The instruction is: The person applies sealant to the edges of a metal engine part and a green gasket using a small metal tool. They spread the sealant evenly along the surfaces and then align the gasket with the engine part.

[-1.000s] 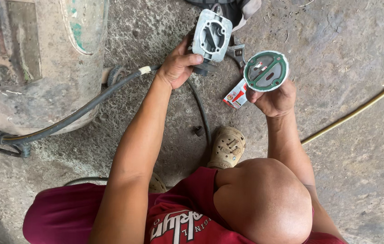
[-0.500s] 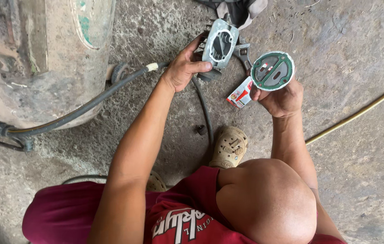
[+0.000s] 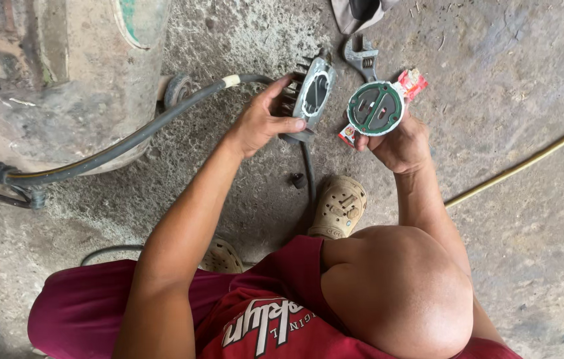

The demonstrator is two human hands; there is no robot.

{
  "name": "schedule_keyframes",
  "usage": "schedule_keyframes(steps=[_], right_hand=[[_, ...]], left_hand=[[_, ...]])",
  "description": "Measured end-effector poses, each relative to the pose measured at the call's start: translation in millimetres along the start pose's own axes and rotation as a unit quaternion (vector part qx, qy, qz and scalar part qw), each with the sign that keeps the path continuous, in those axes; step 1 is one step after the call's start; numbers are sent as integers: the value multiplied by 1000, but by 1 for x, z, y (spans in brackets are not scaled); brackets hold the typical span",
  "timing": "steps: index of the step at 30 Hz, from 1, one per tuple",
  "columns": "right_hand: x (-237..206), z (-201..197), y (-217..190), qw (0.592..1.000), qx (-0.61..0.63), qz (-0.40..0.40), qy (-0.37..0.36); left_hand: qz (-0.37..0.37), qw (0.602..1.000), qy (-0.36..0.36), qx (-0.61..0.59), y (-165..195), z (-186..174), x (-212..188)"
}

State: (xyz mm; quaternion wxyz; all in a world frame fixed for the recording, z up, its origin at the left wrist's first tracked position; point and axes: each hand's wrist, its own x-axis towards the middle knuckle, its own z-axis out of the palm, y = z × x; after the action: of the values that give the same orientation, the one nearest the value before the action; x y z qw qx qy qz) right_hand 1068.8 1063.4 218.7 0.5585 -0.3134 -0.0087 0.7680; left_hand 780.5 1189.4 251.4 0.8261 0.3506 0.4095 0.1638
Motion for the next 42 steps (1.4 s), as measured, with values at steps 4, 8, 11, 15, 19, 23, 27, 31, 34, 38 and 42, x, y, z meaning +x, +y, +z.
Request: schedule_keyframes(steps=[4, 8, 11, 15, 19, 23, 27, 31, 34, 38, 42], right_hand=[[-1, 0, 7, 1000, -4, 12, -14], [1, 3, 11, 999, -20, 16, -19], [1, 9, 12, 1000, -20, 17, -14], [-1, 17, 16, 999, -13, 23, -23], [-1, 21, 20, 999, -28, 22, -13], [-2, 26, 25, 999, -25, 29, -29], [-2, 35, 33, 997, -32, 41, -55], [-1, 36, 36, 996, 4, 38, -81], [-4, 35, 36, 994, -27, 58, -85], [0, 47, 40, 997, -32, 41, -62], [13, 66, 35, 993, -52, 21, -107]], left_hand=[[-5, 992, 109, 71, -14, 14, -17], [-34, 997, 63, 33, -18, 14, -43], [-32, 999, -3, -12, -14, 8, -58], [26, 999, -44, -10, -6, 2, -71], [33, 998, -47, -10, 1, -2, -86], [123, 967, -6, 224, 7, -2, -100], [143, 936, 50, 319, 8, -1, -109], [158, 979, 22, 124, 5, -5, -114], [147, 984, 13, 95, -1, -6, -116], [194, 962, 40, 189, 2, -11, -116], [204, 968, 20, 146, 15, -15, -117]])
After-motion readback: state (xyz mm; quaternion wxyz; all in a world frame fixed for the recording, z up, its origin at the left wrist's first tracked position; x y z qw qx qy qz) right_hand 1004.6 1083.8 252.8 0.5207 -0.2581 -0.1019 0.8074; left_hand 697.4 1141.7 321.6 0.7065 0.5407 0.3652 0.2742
